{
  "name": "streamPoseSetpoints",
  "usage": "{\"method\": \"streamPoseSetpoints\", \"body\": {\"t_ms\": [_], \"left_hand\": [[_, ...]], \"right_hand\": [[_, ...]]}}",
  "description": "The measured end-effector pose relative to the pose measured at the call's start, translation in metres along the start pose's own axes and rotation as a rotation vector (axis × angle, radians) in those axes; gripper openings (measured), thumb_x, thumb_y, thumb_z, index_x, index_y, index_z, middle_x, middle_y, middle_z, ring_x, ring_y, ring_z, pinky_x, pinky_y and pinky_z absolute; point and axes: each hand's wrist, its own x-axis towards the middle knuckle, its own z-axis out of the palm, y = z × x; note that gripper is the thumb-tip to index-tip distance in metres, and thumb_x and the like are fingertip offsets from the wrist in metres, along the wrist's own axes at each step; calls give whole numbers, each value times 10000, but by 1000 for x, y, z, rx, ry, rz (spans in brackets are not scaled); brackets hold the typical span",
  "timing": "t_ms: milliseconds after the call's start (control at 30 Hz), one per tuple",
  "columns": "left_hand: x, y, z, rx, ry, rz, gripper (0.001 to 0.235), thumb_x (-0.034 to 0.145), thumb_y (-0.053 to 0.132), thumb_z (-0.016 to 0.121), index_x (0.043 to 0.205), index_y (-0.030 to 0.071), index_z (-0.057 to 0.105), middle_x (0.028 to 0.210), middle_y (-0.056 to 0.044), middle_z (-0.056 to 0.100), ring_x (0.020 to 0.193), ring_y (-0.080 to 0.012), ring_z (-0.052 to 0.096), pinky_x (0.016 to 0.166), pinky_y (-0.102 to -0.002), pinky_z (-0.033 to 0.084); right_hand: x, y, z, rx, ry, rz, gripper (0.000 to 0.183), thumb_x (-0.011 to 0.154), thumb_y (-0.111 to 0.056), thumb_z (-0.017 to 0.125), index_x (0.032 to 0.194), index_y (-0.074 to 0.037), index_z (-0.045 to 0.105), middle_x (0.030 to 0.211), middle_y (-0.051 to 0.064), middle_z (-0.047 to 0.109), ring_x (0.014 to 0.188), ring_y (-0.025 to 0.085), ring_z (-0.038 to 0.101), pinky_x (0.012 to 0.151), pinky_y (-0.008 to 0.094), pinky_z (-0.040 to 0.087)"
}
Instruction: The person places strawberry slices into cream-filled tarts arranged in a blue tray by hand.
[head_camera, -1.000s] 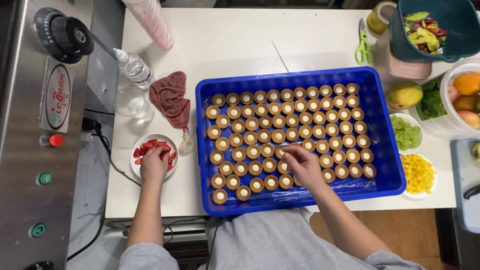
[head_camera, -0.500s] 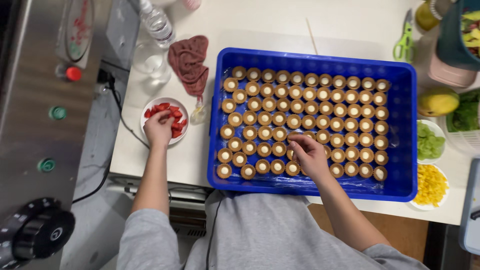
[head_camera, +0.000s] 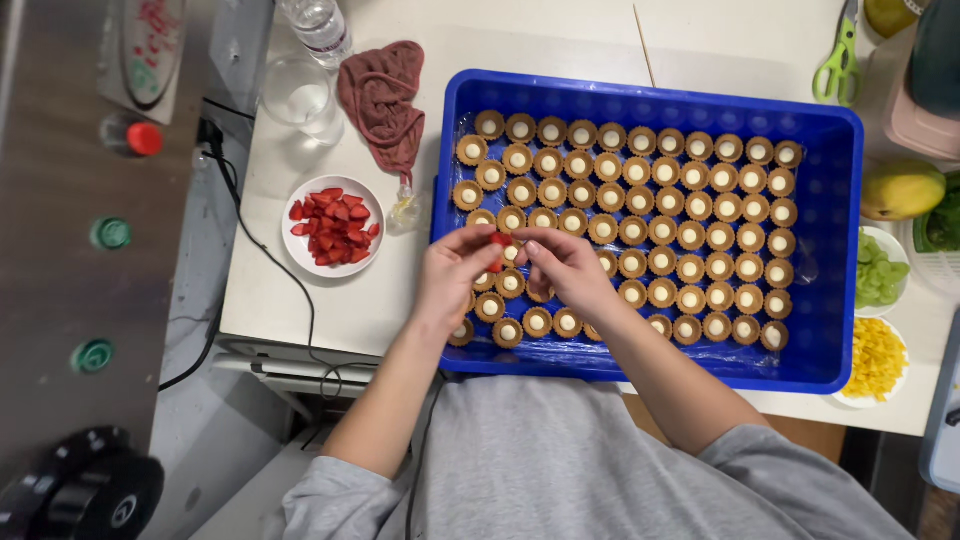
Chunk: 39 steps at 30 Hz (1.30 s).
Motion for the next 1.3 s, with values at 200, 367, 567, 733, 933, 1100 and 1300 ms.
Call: {"method": "streamPoseSetpoints", "body": {"t_ms": [200,367,567,733,933,1100,1300], "left_hand": [[-6,-8,24,149,-27,-28,261,920,-3,742,1176,-38,711,1018,-79,757,862,-105,695,789,-248,583],[-1,-14,25,136,-21,-41,251,941,-3,743,1188,-37,713,1000,-79,749,838,-102,677,774,-239,568],[-5,-14,-2,87,56,-59,267,911,-20,741,1176,-24,705,1005,-80,751,838,-112,698,777,-237,582],[-22,-21,-37,29,145,-103,294,906,-25,740,1198,-22,699,974,-84,742,809,-122,689,755,-243,576],[-47,-21,-62,-16,228,-105,301,914,-19,727,1211,-32,679,989,-91,736,808,-136,693,762,-263,584],[-61,-14,-95,-73,338,6,300,922,-23,718,1219,-30,676,1004,-82,733,815,-145,680,746,-256,561],[-65,7,-125,-73,490,119,323,928,-18,721,1247,-22,673,1032,-70,715,844,-139,665,761,-253,529]], "right_hand": [[-3,16,-20,3,78,-40,233,1028,-149,650,1180,15,713,851,10,698,652,75,610,564,235,507],[-3,18,-30,58,168,5,159,1011,-153,646,1055,-8,694,801,23,691,591,101,630,509,252,512],[2,24,-37,164,173,9,98,998,-99,713,1032,-11,688,787,46,666,645,123,657,528,259,509],[7,29,-42,198,201,10,106,951,-61,730,1010,-24,650,857,58,708,693,130,687,555,274,534],[26,31,-18,-66,132,43,148,1009,-146,674,1038,-12,729,768,37,677,637,97,639,557,243,514],[87,28,65,-505,-76,-188,192,961,-208,686,1030,-58,783,823,-2,741,668,78,637,578,256,515],[167,30,147,-1098,-203,-577,193,832,-108,705,1001,-100,798,918,153,737,834,353,705,748,462,559]]}}
